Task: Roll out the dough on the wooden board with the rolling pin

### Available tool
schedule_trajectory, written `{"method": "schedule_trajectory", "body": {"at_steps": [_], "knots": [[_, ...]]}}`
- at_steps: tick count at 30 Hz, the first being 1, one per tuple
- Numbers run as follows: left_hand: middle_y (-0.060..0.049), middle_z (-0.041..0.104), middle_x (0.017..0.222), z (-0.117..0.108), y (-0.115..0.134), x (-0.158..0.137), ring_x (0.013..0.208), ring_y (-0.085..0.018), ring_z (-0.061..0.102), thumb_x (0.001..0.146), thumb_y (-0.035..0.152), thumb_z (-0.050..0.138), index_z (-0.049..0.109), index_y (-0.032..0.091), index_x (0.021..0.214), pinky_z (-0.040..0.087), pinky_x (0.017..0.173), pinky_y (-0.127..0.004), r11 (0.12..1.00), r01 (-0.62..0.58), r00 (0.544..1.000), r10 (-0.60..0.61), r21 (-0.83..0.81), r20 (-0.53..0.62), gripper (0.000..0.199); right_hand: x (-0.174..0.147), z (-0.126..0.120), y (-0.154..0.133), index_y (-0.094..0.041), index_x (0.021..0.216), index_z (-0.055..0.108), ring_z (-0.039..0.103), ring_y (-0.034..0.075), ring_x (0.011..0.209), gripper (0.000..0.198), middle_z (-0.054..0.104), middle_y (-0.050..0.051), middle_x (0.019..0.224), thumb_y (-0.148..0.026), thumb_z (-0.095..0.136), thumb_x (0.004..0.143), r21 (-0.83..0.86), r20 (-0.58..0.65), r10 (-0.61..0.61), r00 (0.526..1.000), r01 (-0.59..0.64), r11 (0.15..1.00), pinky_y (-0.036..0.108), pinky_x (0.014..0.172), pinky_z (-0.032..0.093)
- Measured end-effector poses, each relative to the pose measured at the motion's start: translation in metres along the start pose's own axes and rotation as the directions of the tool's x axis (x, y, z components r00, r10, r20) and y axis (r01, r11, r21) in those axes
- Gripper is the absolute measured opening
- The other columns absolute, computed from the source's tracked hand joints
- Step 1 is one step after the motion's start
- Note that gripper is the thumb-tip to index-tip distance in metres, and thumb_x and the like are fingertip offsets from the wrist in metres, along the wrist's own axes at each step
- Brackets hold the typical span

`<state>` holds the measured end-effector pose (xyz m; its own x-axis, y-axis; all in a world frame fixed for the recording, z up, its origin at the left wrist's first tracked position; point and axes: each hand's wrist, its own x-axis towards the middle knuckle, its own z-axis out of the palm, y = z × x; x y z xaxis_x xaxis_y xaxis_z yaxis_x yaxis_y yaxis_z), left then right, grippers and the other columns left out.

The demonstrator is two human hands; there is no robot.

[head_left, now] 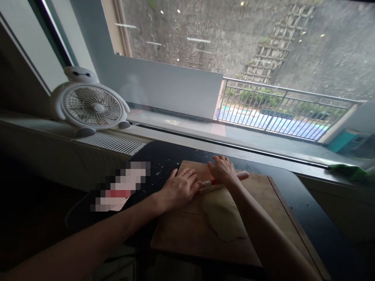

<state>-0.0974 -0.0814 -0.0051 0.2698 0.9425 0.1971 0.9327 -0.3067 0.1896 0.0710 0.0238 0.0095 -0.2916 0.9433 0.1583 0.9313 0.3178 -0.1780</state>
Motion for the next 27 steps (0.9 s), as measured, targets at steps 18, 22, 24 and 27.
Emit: {"method": "schedule_trajectory", "body": {"at_steps": [18, 22, 24, 27], "knots": [[-0.010, 0.049, 0.136, 0.005, 0.003, 0.019, 0.130, -0.025, 0.036, 0.095, 0.045, 0.022, 0.050, 0.018, 0.127, 0.022, 0.108, -0.052, 0.999, -0.031, 0.999, 0.032, 0.033, -0.025, 0.051, 0.000, 0.003, 0.010, -0.022, 0.126, 0.049, 0.041, 0.025, 0.118, 0.046, 0.051, 0.009, 0.126, -0.047, 0.030, 0.093, 0.062, -0.019, -0.035, 0.999, 0.036, 0.997, 0.038, 0.094, 0.034], [-0.009, 0.047, 0.138, 0.006, -0.008, 0.051, 0.131, -0.028, 0.034, 0.094, 0.044, 0.022, 0.051, 0.017, 0.126, 0.024, 0.105, -0.057, 0.994, 0.106, 0.994, -0.106, 0.028, 0.004, 0.051, 0.038, 0.011, 0.006, -0.017, 0.123, 0.051, 0.046, 0.025, 0.113, 0.043, 0.054, 0.012, 0.121, -0.041, 0.031, 0.093, 0.121, 0.025, 0.075, 0.997, -0.078, 0.990, 0.035, 0.094, 0.034], [-0.010, 0.046, 0.138, 0.006, -0.004, 0.048, 0.131, -0.028, 0.034, 0.094, 0.044, 0.022, 0.050, 0.016, 0.127, 0.023, 0.105, -0.057, 0.995, 0.094, 0.996, -0.094, 0.030, -0.009, 0.052, 0.038, 0.012, 0.006, -0.016, 0.126, 0.049, 0.044, 0.026, 0.116, 0.047, 0.052, 0.013, 0.124, -0.044, 0.031, 0.093, 0.152, 0.090, 0.108, 0.990, -0.121, 0.981, 0.036, 0.094, 0.034], [-0.011, 0.049, 0.136, 0.005, 0.007, 0.026, 0.131, -0.025, 0.035, 0.095, 0.045, 0.020, 0.049, 0.015, 0.127, 0.022, 0.108, -0.052, 1.000, 0.000, 0.999, 0.001, 0.020, -0.037, 0.053, 0.015, 0.007, 0.014, -0.020, 0.131, 0.045, 0.039, 0.027, 0.121, 0.051, 0.048, 0.011, 0.131, -0.050, 0.031, 0.092, 0.183, 0.109, 0.027, 0.994, -0.047, 0.982, 0.039, 0.096, 0.033]]}}
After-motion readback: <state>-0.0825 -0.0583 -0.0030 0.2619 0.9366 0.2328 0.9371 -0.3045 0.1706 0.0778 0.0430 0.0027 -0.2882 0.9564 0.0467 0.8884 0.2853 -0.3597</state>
